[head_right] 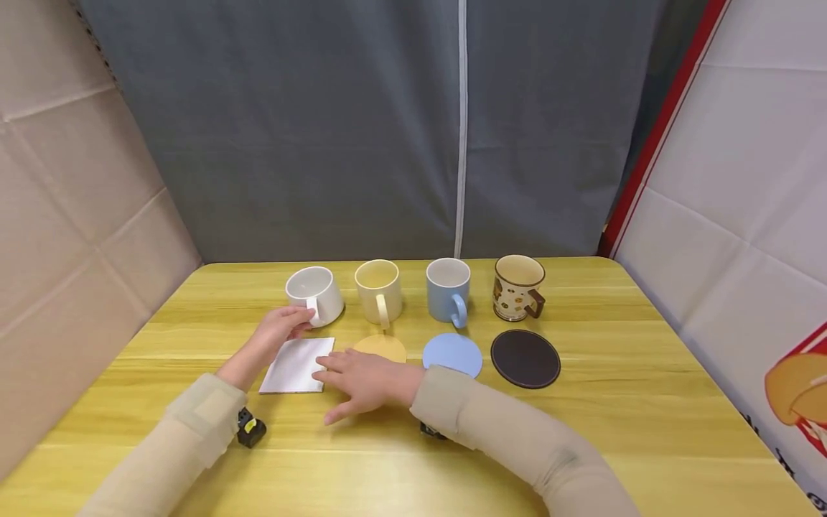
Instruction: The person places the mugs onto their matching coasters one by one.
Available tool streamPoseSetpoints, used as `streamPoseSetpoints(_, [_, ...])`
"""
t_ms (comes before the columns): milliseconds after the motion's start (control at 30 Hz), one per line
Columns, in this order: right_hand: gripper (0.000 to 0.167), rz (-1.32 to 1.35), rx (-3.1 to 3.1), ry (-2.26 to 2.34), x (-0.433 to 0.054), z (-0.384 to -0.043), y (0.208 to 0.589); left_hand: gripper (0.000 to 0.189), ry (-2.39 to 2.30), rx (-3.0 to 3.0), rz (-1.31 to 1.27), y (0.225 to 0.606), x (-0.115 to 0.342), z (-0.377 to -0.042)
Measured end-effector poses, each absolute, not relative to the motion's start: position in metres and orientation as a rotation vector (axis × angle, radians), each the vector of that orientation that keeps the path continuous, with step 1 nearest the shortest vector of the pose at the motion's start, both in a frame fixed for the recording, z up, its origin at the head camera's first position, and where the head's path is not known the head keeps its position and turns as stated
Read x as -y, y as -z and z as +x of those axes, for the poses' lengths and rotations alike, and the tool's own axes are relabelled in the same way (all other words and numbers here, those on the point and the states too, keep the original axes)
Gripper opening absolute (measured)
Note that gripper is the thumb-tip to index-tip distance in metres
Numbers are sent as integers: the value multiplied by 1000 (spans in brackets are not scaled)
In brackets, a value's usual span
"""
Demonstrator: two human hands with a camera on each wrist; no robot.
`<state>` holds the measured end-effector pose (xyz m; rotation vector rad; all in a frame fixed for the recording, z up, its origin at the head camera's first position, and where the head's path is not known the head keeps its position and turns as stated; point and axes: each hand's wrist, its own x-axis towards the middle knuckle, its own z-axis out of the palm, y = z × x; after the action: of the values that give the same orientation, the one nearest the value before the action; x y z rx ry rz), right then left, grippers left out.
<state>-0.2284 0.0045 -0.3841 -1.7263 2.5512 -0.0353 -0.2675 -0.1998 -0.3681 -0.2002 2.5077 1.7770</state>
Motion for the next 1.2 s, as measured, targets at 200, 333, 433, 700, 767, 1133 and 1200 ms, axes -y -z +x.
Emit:
streamPoseSetpoints(200, [76, -1696, -2530, -34, 4, -230, 385, 40, -1854, -2454, -282, 367, 199, -268])
streamPoseSetpoints(333, [76, -1701, -2516, -75, 6, -231, 388, 41, -1829, -2459, -300, 369, 197, -271])
streamPoseSetpoints(433, [76, -1713, -2504, -96, 8, -231, 389, 32, -1826, -2456, -312, 369, 196, -273])
streamPoseSetpoints(700, [77, -1689, -2473, -136, 14, -230, 388, 29, -1975, -2319, -324, 368, 195, -274])
streamPoseSetpoints(767, [77, -1679, -2467, -143, 15, -230, 387, 29, -1999, -2298, -326, 367, 194, -274])
streamPoseSetpoints(1133, [78, -1683, -2459, -165, 18, -230, 387, 23, -2035, -2277, -340, 368, 191, -273])
streamPoseSetpoints(1200, [79, -1677, -2460, -157, 18, -230, 388, 22, -2021, -2286, -342, 369, 191, -274])
